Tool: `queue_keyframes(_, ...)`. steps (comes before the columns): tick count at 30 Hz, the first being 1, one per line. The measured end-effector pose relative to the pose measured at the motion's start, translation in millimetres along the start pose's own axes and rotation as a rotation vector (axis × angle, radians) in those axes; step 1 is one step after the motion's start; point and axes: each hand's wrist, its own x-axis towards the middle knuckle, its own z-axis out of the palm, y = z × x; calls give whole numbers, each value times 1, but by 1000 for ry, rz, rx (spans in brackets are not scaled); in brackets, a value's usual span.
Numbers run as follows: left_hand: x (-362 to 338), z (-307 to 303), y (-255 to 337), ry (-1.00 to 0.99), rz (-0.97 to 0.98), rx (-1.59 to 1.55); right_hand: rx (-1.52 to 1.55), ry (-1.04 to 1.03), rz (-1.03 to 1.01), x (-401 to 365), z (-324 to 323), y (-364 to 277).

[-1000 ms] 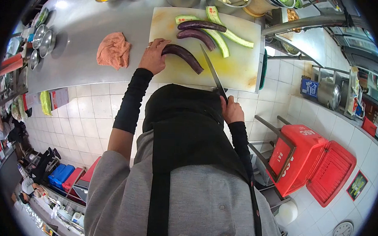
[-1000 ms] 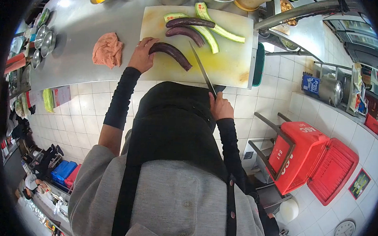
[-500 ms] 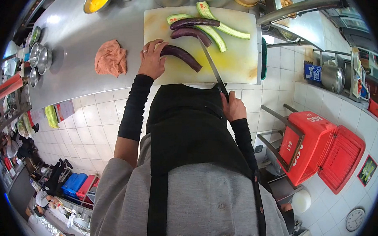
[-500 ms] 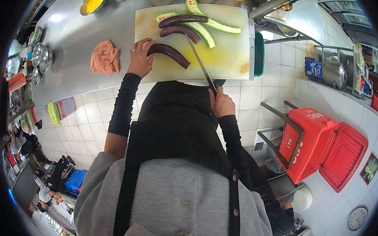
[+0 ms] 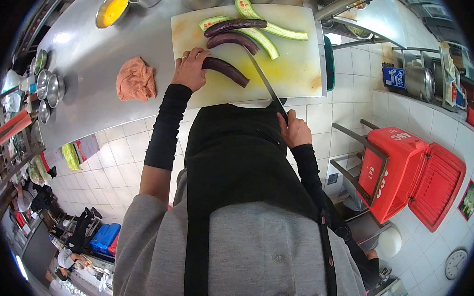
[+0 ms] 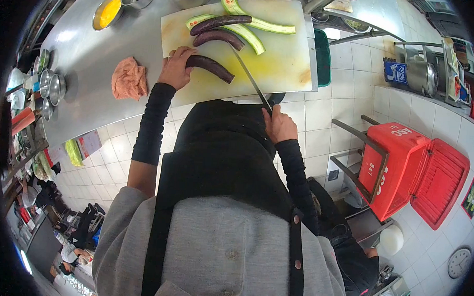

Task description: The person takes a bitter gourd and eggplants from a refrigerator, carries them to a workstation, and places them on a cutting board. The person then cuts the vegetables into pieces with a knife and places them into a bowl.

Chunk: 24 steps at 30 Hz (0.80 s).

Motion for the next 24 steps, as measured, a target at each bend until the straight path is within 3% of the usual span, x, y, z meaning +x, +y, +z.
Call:
queue_keyframes(17, 4, 12, -11, -4, 40, -97, 23, -15, -22, 4, -7, -1)
queue_keyframes(24, -2, 1, 11, -14, 10, -51, 1, 14, -26, 3, -9, -2)
